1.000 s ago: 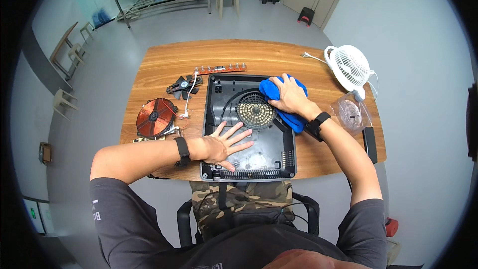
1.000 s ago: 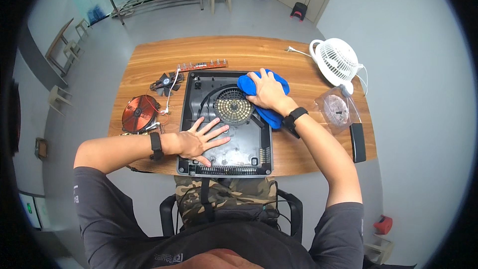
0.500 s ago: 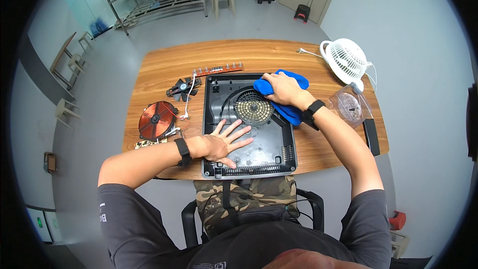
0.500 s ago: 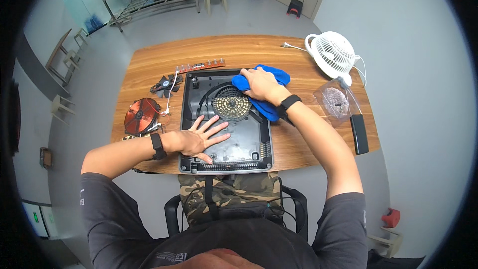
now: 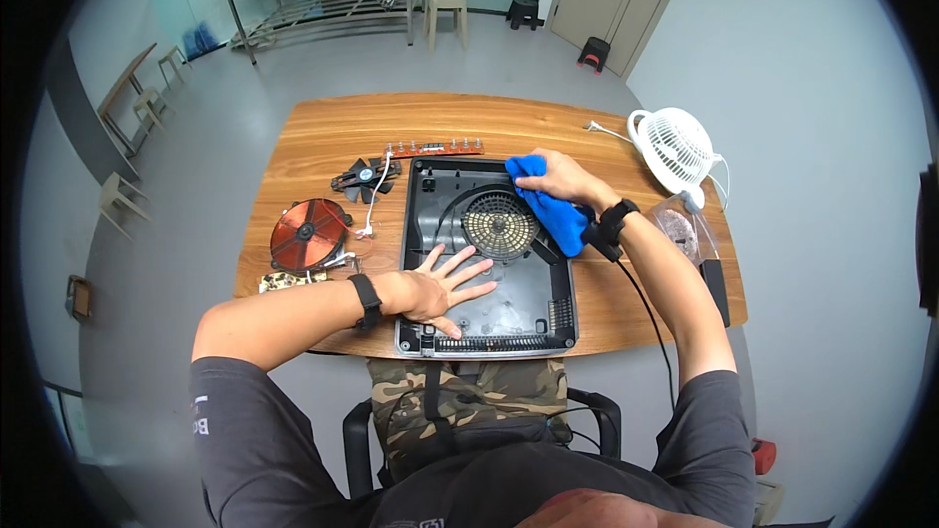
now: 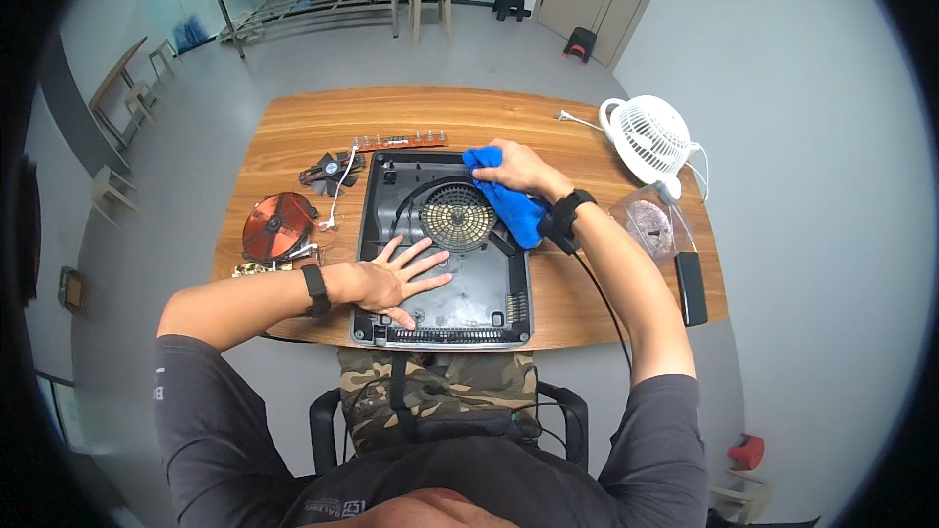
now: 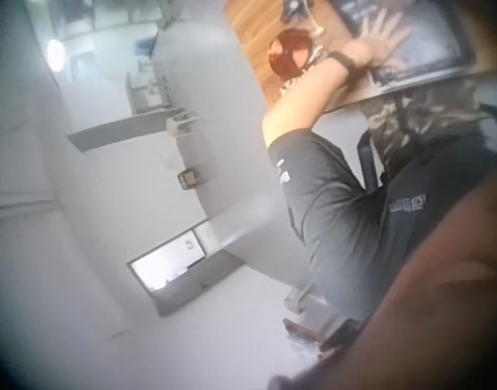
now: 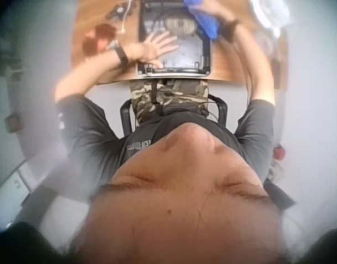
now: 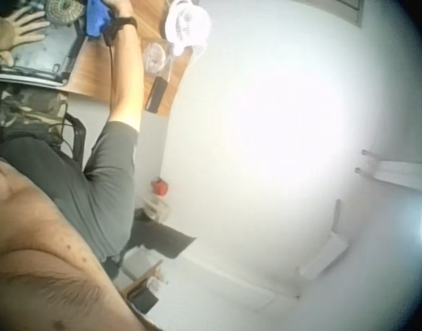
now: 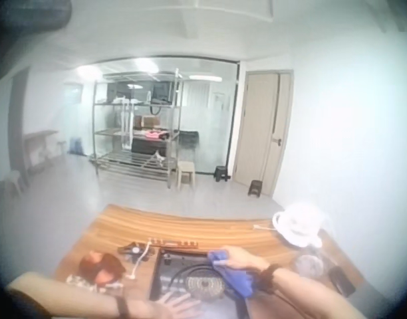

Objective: The person disassembles a portable electric heater on a wooden table. They remove the top cover, unscrew and detach the fan and heating element, disconnect wires, and wipe the interior with a blue cloth.

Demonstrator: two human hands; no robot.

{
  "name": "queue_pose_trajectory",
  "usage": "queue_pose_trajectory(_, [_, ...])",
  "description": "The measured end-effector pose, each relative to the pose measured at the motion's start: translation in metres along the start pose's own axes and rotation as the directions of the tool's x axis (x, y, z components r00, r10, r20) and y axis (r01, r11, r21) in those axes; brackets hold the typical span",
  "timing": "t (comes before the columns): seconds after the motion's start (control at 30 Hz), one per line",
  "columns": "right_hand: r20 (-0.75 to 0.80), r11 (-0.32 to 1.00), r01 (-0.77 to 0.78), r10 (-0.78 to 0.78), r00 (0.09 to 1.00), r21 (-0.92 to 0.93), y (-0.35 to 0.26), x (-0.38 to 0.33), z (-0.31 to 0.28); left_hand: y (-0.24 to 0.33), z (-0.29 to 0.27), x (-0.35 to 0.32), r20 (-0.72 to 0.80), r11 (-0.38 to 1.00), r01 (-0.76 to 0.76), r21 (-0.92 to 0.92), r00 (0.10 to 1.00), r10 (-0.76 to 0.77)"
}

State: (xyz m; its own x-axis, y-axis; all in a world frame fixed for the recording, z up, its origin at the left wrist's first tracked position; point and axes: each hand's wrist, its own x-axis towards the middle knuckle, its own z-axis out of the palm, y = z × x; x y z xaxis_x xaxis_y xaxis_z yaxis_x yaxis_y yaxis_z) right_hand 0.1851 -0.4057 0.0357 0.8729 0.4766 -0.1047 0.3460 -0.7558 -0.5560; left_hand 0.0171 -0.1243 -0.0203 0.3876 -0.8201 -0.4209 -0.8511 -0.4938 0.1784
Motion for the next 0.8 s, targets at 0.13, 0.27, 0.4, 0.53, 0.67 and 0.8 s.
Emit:
queue_pose_trajectory(0.13, [-0.032,0.968,0.109,-0.12,0.992,-0.227,0.0,0.002,0.005,-0.001,0.006,0.003,-0.049,1.0,-0.015,0.012,0.999,0.016])
queue_pose_trajectory(0.27, [-0.094,0.882,0.154,-0.217,0.972,-0.445,-0.009,-0.011,0.036,0.0,0.007,0.002,-0.058,1.0,-0.03,-0.002,0.998,0.03])
queue_pose_trajectory(0.4, [-0.068,0.848,0.262,-0.328,0.942,-0.46,-0.006,-0.021,0.039,0.001,0.008,0.003,-0.061,0.999,-0.041,-0.006,0.997,0.041])
queue_pose_trajectory(0.53, [0.012,0.746,0.435,-0.497,0.867,-0.504,-0.008,-0.014,0.028,-0.001,0.006,0.0,-0.07,0.999,-0.037,-0.009,0.997,0.036])
queue_pose_trajectory(0.67, [-0.075,0.845,0.407,-0.458,0.886,-0.346,-0.025,-0.015,0.016,0.0,0.006,0.001,-0.089,0.999,-0.035,0.008,0.995,0.035])
queue_pose_trajectory(0.8, [-0.013,0.815,0.449,-0.487,0.873,-0.367,-0.027,0.012,0.028,-0.001,0.005,0.003,-0.073,1.0,-0.027,-0.002,0.997,0.027])
